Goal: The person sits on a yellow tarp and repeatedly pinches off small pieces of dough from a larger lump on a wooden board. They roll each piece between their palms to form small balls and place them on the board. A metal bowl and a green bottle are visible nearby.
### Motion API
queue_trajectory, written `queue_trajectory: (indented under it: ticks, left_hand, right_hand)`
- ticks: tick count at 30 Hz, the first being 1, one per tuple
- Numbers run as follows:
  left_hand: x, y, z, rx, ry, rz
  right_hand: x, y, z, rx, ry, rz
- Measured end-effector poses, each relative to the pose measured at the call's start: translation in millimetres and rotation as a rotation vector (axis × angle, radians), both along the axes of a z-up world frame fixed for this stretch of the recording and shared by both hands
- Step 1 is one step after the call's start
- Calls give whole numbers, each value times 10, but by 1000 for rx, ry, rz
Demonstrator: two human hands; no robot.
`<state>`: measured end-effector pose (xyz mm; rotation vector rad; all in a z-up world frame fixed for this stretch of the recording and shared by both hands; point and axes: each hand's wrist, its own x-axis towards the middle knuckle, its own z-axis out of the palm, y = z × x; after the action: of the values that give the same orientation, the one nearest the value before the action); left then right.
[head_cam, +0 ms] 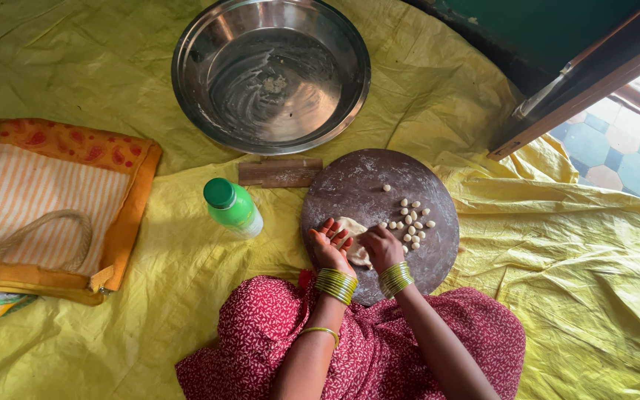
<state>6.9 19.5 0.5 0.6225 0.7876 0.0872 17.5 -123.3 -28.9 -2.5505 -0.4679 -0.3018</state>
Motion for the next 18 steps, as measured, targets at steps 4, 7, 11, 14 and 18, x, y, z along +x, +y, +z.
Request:
queue_trajectory:
  ticks: [4, 7, 11, 14, 18]
  left_hand:
    - [6, 11, 3, -1, 7, 11]
    - [6, 0, -11, -15, 5, -2]
    - [11, -18, -20, -7, -21, -12]
    - [-2, -2, -21, 18, -1, 7]
    - [-11, 22, -37, 33, 13, 47]
  right_hand:
    - [105, -95, -193, 695, 536, -391]
    - [31, -154, -198, 728, 478, -292]
    - [-174, -21, 12, 153, 139, -39]
    - [-203, 115, 171, -9, 168, -43]
    - [-95, 135, 160, -140, 323, -132]
